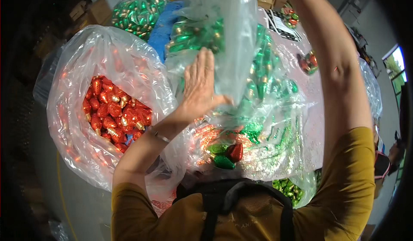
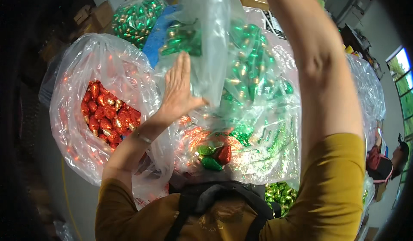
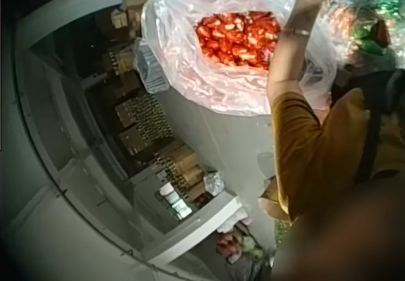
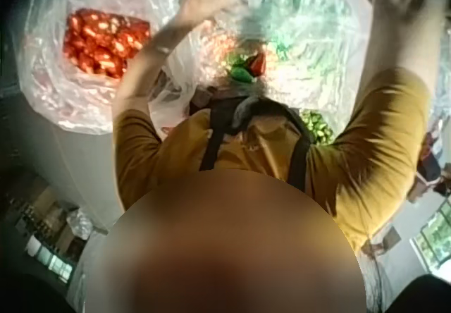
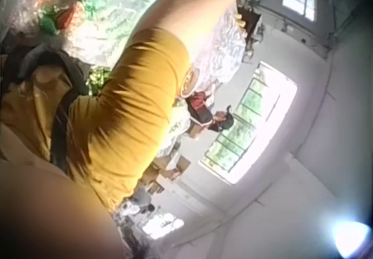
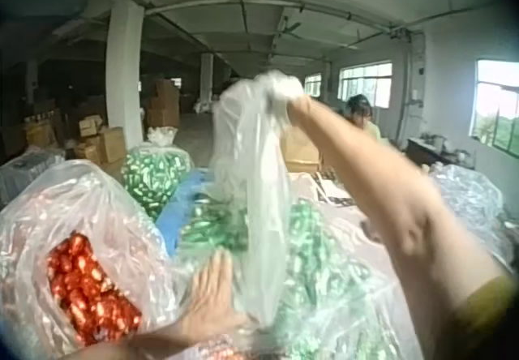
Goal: The person is sorting and packing red and green festive ornaments into plastic bags at a packaging station.
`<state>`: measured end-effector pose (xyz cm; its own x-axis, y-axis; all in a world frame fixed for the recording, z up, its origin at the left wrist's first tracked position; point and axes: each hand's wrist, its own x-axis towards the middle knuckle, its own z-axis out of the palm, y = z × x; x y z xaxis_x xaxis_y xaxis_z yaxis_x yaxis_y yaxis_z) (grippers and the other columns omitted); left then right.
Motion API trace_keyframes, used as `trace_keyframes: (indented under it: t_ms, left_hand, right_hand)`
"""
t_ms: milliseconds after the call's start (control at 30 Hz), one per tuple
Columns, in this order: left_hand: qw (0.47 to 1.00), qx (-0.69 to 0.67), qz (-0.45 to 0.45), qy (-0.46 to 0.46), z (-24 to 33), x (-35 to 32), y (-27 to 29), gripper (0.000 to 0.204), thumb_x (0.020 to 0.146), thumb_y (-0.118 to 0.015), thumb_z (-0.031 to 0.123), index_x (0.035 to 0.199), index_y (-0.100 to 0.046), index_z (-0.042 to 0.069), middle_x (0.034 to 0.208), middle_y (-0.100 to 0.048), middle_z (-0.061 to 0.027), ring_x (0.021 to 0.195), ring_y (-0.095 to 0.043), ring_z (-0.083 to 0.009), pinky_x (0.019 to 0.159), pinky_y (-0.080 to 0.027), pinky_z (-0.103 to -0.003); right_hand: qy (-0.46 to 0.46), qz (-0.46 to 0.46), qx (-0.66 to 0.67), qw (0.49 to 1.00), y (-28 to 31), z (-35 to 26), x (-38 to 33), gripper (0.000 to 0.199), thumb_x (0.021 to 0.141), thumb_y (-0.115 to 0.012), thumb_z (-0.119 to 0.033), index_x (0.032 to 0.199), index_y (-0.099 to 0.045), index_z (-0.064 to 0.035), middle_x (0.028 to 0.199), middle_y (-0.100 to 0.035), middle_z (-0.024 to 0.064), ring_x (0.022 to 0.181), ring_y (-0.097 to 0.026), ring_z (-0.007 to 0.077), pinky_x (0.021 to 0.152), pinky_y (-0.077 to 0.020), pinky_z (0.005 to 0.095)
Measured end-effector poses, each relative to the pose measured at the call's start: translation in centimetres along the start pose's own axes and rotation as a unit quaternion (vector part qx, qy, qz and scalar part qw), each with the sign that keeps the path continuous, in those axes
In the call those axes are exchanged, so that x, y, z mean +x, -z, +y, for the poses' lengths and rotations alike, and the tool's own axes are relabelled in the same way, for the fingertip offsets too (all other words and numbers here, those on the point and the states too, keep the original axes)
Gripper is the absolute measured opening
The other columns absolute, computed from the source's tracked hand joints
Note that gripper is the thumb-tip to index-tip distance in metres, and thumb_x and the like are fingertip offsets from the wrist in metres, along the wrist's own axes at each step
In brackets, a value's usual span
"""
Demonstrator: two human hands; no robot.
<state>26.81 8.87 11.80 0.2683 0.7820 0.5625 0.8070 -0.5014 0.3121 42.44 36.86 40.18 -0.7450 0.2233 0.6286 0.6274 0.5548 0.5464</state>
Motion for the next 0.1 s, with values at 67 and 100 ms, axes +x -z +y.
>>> trace_keyframes:
  t_ms: [67, 100]
  left_hand:
    - [0.995, 0.029, 0.075, 0.060, -2.2, 2.1, -3.0, 0.132, 0.054, -0.074, 0.065, 0.145, -0.011, -0.007, 0.148, -0.014, -0.0322, 0.136, -0.021, -0.0437, 0.103, -0.023, -0.057]
    - [0.981, 0.053, 0.149, 0.113, -1.8, 4.3, -3.5, 0.134, 0.052, -0.073, 0.070, 0.144, -0.013, -0.007, 0.148, -0.015, -0.0319, 0.136, -0.021, -0.0439, 0.103, -0.022, -0.059]
  right_hand:
    - [-0.037, -0.001, -0.121, 0.992, 5.9, -0.5, 4.6, 0.012, 0.069, -0.067, -0.018, 0.078, -0.072, -0.0111, 0.075, -0.069, 0.0026, 0.064, -0.062, 0.0177, 0.055, -0.0484, 0.0335]
    - [-0.040, -0.007, -0.136, 0.990, 9.0, 1.1, 6.0, 0.012, 0.069, -0.067, -0.018, 0.078, -0.072, -0.0111, 0.075, -0.069, 0.0026, 0.064, -0.062, 0.0177, 0.055, -0.0484, 0.0335]
